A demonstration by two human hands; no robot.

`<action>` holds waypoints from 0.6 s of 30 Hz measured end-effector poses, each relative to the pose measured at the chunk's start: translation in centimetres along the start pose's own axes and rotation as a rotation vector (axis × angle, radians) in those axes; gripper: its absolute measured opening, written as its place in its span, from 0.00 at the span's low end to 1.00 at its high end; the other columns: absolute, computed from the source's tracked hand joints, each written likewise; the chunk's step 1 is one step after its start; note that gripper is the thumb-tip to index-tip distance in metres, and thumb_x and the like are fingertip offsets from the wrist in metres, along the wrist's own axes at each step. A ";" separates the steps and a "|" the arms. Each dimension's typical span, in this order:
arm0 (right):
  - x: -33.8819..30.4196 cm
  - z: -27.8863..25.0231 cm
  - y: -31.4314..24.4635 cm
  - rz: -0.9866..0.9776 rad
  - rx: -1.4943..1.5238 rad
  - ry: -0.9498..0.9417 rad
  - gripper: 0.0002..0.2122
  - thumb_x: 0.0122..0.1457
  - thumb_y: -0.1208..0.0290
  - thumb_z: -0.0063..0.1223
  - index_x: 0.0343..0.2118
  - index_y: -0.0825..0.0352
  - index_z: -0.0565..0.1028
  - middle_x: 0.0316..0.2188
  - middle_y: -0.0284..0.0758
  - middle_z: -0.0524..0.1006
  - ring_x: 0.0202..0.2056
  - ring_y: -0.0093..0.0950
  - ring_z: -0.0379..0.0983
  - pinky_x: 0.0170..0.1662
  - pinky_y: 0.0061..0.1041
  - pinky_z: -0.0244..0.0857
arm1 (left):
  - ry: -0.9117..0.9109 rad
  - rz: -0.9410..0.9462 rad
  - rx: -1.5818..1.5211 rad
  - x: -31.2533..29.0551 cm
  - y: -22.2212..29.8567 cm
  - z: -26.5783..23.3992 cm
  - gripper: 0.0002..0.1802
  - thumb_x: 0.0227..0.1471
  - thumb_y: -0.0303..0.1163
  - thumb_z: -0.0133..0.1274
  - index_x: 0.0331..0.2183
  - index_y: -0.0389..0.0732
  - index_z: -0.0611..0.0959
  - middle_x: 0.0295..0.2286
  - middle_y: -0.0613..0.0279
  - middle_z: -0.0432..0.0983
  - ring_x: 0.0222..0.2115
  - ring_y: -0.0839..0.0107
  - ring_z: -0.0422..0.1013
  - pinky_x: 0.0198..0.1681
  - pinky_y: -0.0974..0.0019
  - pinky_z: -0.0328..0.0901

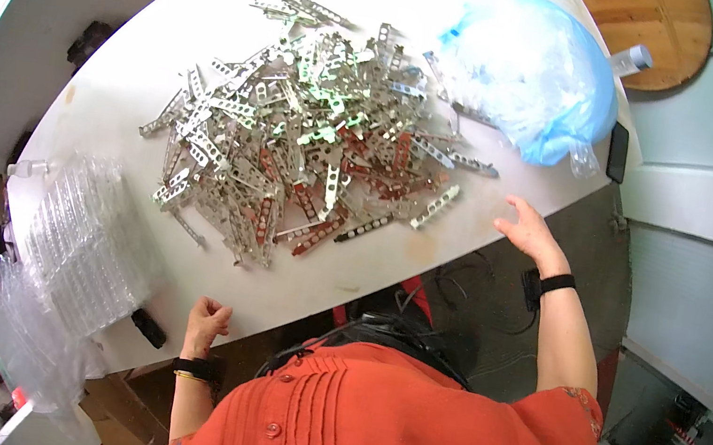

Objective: Picking up small metal brackets from a pile and placing them individually into small plastic bags.

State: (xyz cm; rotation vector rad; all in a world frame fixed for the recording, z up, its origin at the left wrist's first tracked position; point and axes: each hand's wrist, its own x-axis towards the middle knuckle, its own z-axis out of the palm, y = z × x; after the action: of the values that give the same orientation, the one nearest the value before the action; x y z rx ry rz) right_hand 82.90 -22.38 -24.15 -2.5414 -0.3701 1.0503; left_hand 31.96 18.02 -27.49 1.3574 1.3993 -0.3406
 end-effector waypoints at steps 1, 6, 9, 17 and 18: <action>0.5 0.0 0.2 -0.006 -0.033 -0.008 0.33 0.54 0.62 0.63 0.60 0.72 0.66 0.59 0.49 0.68 0.61 0.41 0.64 0.63 0.35 0.58 | 0.023 0.009 0.063 0.4 0.1 0.6 0.17 0.48 0.34 0.63 0.32 0.35 0.74 0.25 0.60 0.74 0.20 0.74 0.71 0.22 0.70 0.67; 3.2 -0.3 -0.2 0.010 -0.227 -0.129 0.40 0.52 0.59 0.64 0.63 0.76 0.59 0.65 0.53 0.59 0.66 0.44 0.56 0.67 0.35 0.52 | 0.218 0.134 0.462 1.3 0.0 2.9 0.26 0.36 0.37 0.71 0.28 0.35 0.70 0.23 0.51 0.70 0.26 0.53 0.68 0.32 0.55 0.66; 3.0 -0.3 -1.8 0.082 -0.391 -0.183 0.42 0.52 0.57 0.63 0.65 0.76 0.56 0.67 0.55 0.54 0.68 0.45 0.50 0.69 0.34 0.48 | 0.197 0.073 0.462 1.5 0.6 2.9 0.26 0.36 0.35 0.71 0.27 0.35 0.70 0.23 0.50 0.70 0.26 0.54 0.68 0.31 0.54 0.65; 2.3 -0.5 -2.2 0.064 -0.468 -0.223 0.45 0.53 0.54 0.62 0.67 0.74 0.53 0.68 0.57 0.49 0.71 0.44 0.44 0.70 0.32 0.44 | 0.237 0.241 0.334 0.3 0.0 3.5 0.24 0.39 0.31 0.68 0.28 0.36 0.67 0.23 0.53 0.65 0.24 0.56 0.61 0.30 0.56 0.62; 2.2 -0.4 -1.9 0.061 -0.477 -0.220 0.45 0.53 0.54 0.62 0.67 0.73 0.52 0.68 0.57 0.49 0.71 0.44 0.44 0.70 0.32 0.44 | 0.255 0.229 0.342 0.2 0.0 3.7 0.23 0.39 0.29 0.67 0.28 0.36 0.67 0.23 0.55 0.64 0.24 0.60 0.61 0.30 0.58 0.62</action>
State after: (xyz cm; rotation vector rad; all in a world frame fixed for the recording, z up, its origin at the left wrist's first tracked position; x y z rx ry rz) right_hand 84.48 -19.94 -24.42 -2.8646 -0.6766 1.4127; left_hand 33.82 15.21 -28.97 1.8775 1.4151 -0.2687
